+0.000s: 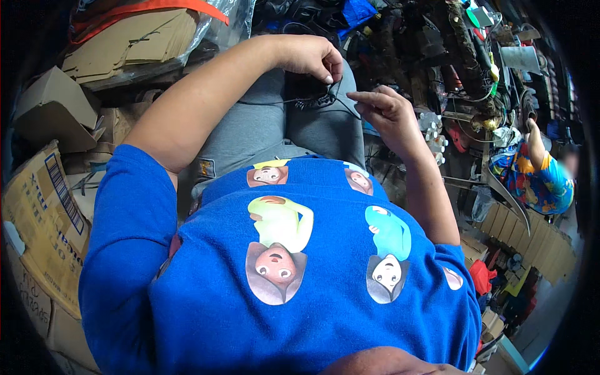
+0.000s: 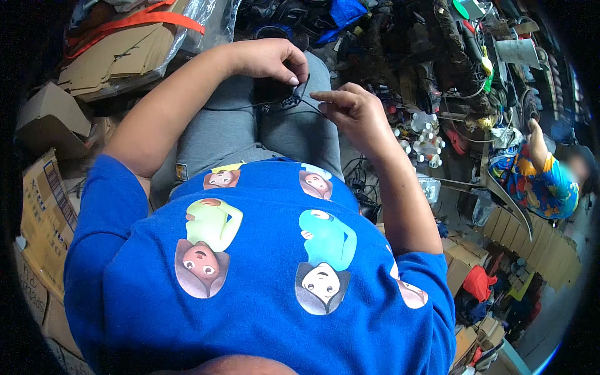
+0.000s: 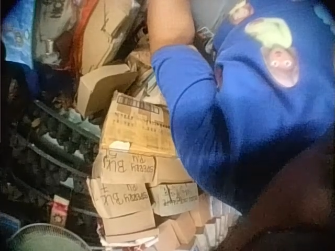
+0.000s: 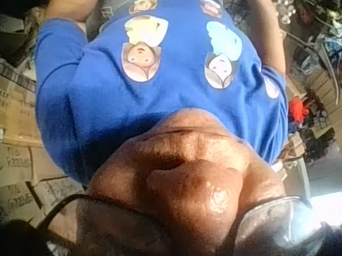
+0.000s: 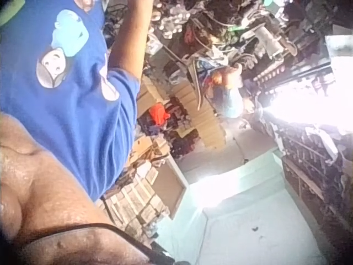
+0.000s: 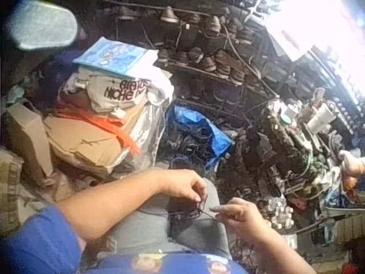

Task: Stitching components of a black shoe by hand using a needle and thread.

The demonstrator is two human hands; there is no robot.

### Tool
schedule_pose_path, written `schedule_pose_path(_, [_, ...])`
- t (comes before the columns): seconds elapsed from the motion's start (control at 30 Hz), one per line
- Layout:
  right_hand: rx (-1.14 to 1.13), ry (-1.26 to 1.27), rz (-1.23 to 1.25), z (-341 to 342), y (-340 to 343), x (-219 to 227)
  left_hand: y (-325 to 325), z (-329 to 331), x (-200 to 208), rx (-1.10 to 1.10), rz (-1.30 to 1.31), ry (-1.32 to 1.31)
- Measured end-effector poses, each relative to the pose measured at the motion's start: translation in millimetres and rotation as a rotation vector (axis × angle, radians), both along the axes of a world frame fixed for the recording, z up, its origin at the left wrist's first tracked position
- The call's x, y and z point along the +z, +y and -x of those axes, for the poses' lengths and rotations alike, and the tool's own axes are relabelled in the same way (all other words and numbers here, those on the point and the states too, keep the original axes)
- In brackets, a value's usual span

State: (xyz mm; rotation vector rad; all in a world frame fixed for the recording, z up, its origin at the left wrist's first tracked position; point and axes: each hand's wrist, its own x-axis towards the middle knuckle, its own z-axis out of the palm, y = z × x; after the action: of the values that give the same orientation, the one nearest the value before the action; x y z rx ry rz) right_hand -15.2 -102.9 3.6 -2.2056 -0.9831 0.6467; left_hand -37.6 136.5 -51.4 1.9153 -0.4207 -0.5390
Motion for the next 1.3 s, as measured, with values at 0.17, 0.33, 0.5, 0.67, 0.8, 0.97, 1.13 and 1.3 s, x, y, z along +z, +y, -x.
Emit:
schedule_pose_path(0.17, [0.009, -0.083, 0.097, -2, 14, -5, 3, -3, 5, -0.006, -0.004, 0.044])
schedule_pose_path(0.33, [0.02, -0.104, 0.138, -2, 25, 6, 5, -4, 2, -0.007, -0.021, 0.061])
schedule_pose_path(0.5, [0.047, -0.189, 0.168, 4, 28, 1, 6, -7, 4, -0.008, -0.034, 0.072])
schedule_pose_path(0.67, [-0.067, -0.143, 0.134, 15, 22, -9, 7, -7, 1, -0.006, -0.029, 0.072])
schedule_pose_path(0.8, [-0.006, -0.254, 0.163, 12, 32, -6, 9, -7, -2, 0.001, -0.005, 0.075])
schedule_pose_path(0.97, [0.071, -0.273, 0.206, 6, 42, -2, 9, -6, -2, -0.001, -0.007, 0.045])
schedule_pose_path(1.13, [0.048, 0.02, 0.212, -16, 34, -8, 8, -1, -10, 0.042, 0.01, -0.006])
schedule_pose_path(1.3, [0.056, 0.313, 0.123, -41, 14, -29, 3, -3, -18, -0.065, -0.004, -0.248])
